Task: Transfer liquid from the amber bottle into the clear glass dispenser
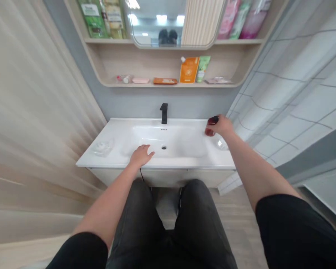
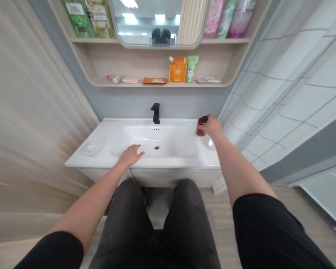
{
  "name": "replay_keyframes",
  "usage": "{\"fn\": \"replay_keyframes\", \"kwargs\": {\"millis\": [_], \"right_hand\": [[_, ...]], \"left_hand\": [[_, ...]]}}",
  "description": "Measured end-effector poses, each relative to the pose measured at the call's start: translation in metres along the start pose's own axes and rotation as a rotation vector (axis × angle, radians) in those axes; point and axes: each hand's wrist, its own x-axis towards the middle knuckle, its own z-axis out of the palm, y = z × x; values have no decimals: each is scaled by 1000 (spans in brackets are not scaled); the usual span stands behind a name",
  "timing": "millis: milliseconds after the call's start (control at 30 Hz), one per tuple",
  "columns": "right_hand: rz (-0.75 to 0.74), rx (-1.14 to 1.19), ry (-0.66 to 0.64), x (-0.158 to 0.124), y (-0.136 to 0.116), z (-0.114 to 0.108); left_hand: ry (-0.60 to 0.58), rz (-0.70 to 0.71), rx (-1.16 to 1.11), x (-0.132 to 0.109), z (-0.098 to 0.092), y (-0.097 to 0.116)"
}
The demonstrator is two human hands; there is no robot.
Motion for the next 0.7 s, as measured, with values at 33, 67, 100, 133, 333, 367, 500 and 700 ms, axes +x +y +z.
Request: {"fn": "replay_keyframes", "kwargs": {"millis": [33, 67, 100, 133, 333, 367, 500, 700], "right_hand": [[-106, 16, 47, -12, -18, 4], [-221, 39, 52, -26, -37, 10], [-326, 64, 39, -43, -57, 17], [-427, 81, -3, -62, -75, 26], [-756, -46, -206, -161, -151, 85], [-739, -41, -207, -170, -157, 93], [-603, 54, -166, -182, -169, 117], [-590, 147, -189, -181, -167, 134]], "left_hand": [[0, -5, -3, 0, 0, -1], [1, -9, -5, 1, 1, -3], [3, -13, -9, 2, 2, -4], [5, -18, -19, 3, 3, -4], [31, -49, -306, 19, 19, 38], [26, -36, -364, 21, 22, 49], [-7, 47, -466, 20, 28, 76], [-15, 69, -530, 19, 27, 68]]}}
